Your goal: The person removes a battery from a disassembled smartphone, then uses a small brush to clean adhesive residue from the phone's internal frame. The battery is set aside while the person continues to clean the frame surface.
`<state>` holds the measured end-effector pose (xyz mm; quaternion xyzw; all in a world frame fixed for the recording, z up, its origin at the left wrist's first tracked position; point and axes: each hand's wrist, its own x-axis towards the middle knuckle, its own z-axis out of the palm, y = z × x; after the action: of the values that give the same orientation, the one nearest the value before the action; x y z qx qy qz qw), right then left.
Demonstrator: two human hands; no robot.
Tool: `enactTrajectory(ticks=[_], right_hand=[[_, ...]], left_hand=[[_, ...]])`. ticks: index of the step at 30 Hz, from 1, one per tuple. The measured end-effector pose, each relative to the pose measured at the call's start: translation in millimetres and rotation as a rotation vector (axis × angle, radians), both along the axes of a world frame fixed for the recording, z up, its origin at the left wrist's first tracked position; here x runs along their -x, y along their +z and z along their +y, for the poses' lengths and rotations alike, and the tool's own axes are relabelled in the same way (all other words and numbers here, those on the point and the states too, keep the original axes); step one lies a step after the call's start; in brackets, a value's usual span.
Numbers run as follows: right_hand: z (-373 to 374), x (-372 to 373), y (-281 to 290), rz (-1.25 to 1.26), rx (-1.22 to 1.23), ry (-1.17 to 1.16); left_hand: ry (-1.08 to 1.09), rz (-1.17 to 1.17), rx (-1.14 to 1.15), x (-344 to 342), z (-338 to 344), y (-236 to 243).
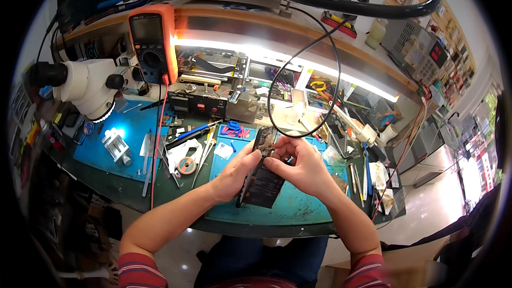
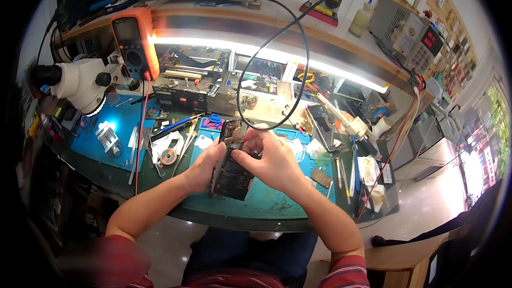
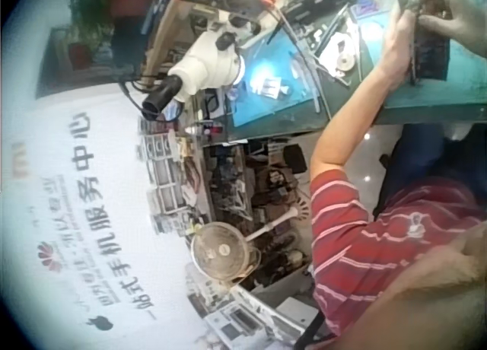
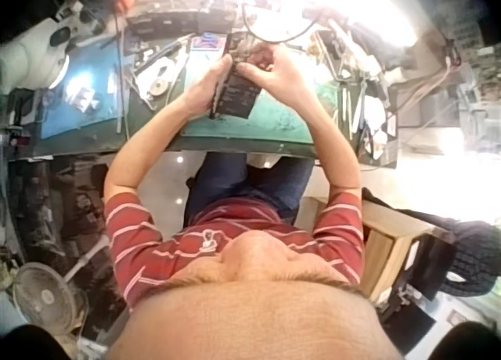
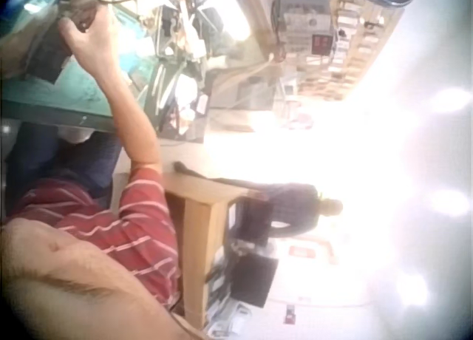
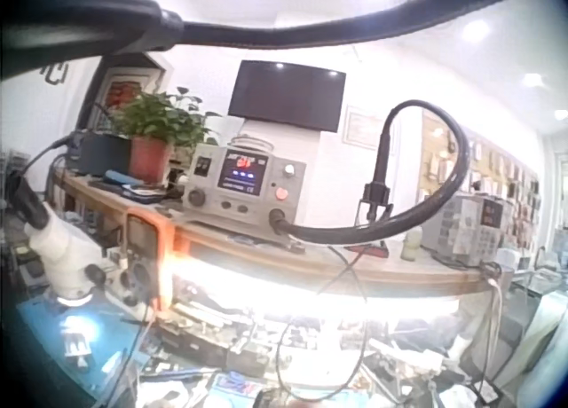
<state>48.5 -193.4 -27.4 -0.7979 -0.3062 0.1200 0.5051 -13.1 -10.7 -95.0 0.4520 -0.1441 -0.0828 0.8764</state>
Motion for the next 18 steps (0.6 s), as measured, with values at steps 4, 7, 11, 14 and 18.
enactTrajectory(ticks=[4,7,11,14,18], right_hand=[[0.3,-0.3,7.5,-0.002,0.041,0.087],[10.1,-2.5,13.0,-0.037,0.139,0.173],[13.8,1.7,31.4,-0.120,0.366,0.240],[14.5,4.2,23.5,-0.170,0.375,0.285],[17.9,11.2,12.4,-0.231,0.305,0.240]], left_hand=[[-0.099,0.103,-0.003,0.8,5.8,1.0],[0.016,0.160,-0.032,4.9,3.7,3.1],[-0.006,0.112,-0.010,6.3,3.9,7.8],[0.014,0.087,-0.077,5.4,2.3,8.2],[0.070,-0.023,-0.210,7.5,5.9,5.8]])
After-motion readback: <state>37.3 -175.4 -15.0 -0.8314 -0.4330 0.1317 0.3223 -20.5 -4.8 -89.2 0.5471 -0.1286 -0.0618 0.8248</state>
